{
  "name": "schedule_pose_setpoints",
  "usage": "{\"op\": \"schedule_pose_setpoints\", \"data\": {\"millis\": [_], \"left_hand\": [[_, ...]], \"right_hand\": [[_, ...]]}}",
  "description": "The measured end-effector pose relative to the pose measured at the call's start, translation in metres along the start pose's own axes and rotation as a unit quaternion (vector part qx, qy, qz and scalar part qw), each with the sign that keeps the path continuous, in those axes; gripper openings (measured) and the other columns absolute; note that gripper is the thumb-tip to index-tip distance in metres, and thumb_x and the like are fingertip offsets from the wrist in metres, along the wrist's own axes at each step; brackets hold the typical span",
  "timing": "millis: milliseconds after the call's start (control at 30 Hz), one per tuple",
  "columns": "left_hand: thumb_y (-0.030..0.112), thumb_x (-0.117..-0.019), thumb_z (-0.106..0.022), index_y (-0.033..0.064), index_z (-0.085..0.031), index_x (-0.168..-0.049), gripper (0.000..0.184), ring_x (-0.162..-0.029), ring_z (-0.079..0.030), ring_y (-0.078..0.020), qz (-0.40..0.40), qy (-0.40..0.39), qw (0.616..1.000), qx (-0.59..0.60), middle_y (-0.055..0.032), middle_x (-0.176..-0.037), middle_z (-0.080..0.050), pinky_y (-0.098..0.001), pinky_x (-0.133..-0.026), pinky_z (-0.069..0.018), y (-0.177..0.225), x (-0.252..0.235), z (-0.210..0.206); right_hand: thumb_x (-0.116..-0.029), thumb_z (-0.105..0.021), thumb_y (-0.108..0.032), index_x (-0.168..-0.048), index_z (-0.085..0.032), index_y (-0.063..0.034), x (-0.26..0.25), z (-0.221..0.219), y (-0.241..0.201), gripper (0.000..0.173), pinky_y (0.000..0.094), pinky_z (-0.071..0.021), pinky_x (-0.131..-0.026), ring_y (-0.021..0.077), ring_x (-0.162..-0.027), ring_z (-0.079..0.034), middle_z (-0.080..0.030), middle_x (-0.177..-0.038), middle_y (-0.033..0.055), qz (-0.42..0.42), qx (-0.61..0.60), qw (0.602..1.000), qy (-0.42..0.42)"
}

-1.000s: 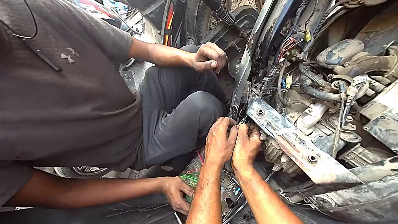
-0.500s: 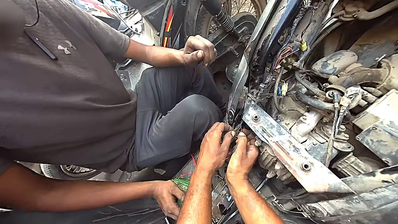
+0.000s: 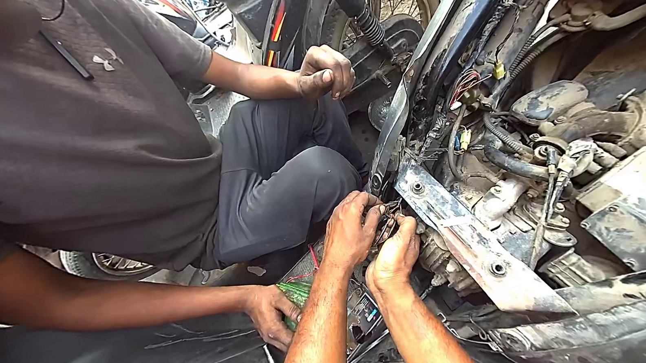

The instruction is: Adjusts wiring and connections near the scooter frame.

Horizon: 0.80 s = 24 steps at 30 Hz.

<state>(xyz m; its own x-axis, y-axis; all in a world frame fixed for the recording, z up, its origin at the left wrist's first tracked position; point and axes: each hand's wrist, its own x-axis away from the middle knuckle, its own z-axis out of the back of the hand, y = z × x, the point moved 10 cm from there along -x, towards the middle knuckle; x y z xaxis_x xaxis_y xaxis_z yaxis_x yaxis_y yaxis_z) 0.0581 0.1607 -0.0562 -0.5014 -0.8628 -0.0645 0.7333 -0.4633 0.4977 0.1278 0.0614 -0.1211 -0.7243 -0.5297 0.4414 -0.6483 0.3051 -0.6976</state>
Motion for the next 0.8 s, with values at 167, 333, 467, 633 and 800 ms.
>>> {"op": "schedule_pose_setpoints", "data": {"millis": [167, 333, 467, 633, 800], "left_hand": [[0.034, -0.1022, -0.059, 0.0218, -0.074, -0.103, 0.020, -0.094, -0.066, -0.0094, 0.003, 0.004, 1.000, 0.000, 0.0061, -0.097, -0.067, -0.0411, -0.085, -0.0578, -0.002, 0.001, -0.002], [0.033, -0.1023, -0.061, 0.0207, -0.074, -0.104, 0.018, -0.093, -0.066, -0.0086, 0.010, -0.024, 0.999, 0.046, 0.0059, -0.099, -0.068, -0.0389, -0.084, -0.0581, -0.006, 0.003, -0.002], [0.033, -0.1026, -0.062, 0.0217, -0.075, -0.104, 0.017, -0.093, -0.066, -0.0080, 0.003, -0.033, 0.998, 0.049, 0.0065, -0.099, -0.069, -0.0384, -0.085, -0.0580, 0.000, 0.004, 0.001], [0.037, -0.1104, -0.041, 0.0204, -0.071, -0.119, 0.036, -0.089, -0.073, -0.0121, 0.068, 0.062, 0.995, 0.046, 0.0036, -0.097, -0.075, -0.0459, -0.085, -0.0621, -0.012, 0.018, 0.045], [0.037, -0.1105, -0.044, 0.0196, -0.071, -0.118, 0.033, -0.073, -0.073, -0.0214, 0.232, 0.100, 0.967, -0.018, -0.0010, -0.083, -0.075, -0.0542, -0.072, -0.0607, -0.033, 0.074, 0.091]], "right_hand": [[-0.1073, -0.034, -0.047, -0.098, -0.060, -0.0187, 0.015, 0.001, 0.008, 0.040, 0.0328, -0.0498, -0.069, 0.0115, -0.077, -0.056, -0.055, -0.085, 0.0001, 0.036, 0.035, 0.998, -0.026], [-0.1046, -0.037, -0.031, -0.096, -0.057, -0.0141, 0.028, 0.011, 0.012, 0.027, 0.0309, -0.0497, -0.062, 0.0131, -0.067, -0.055, -0.053, -0.079, 0.0021, 0.042, 0.024, 0.999, -0.009], [-0.1020, -0.051, -0.020, -0.106, -0.059, -0.0118, 0.024, 0.021, 0.005, 0.012, 0.0296, -0.0488, -0.067, 0.0130, -0.073, -0.056, -0.056, -0.088, 0.0033, 0.025, 0.043, 0.999, -0.001], [-0.1036, -0.058, -0.014, -0.128, -0.055, -0.0110, 0.033, 0.023, 0.004, 0.025, 0.0348, -0.0507, -0.075, 0.0153, -0.083, -0.058, -0.059, -0.099, 0.0059, -0.033, 0.076, 0.997, -0.009], [-0.1054, -0.056, -0.014, -0.135, -0.051, -0.0090, 0.055, 0.030, 0.007, 0.031, 0.0378, -0.0519, -0.079, 0.0181, -0.087, -0.060, -0.060, -0.103, 0.0093, -0.091, 0.140, 0.986, -0.024]]}}
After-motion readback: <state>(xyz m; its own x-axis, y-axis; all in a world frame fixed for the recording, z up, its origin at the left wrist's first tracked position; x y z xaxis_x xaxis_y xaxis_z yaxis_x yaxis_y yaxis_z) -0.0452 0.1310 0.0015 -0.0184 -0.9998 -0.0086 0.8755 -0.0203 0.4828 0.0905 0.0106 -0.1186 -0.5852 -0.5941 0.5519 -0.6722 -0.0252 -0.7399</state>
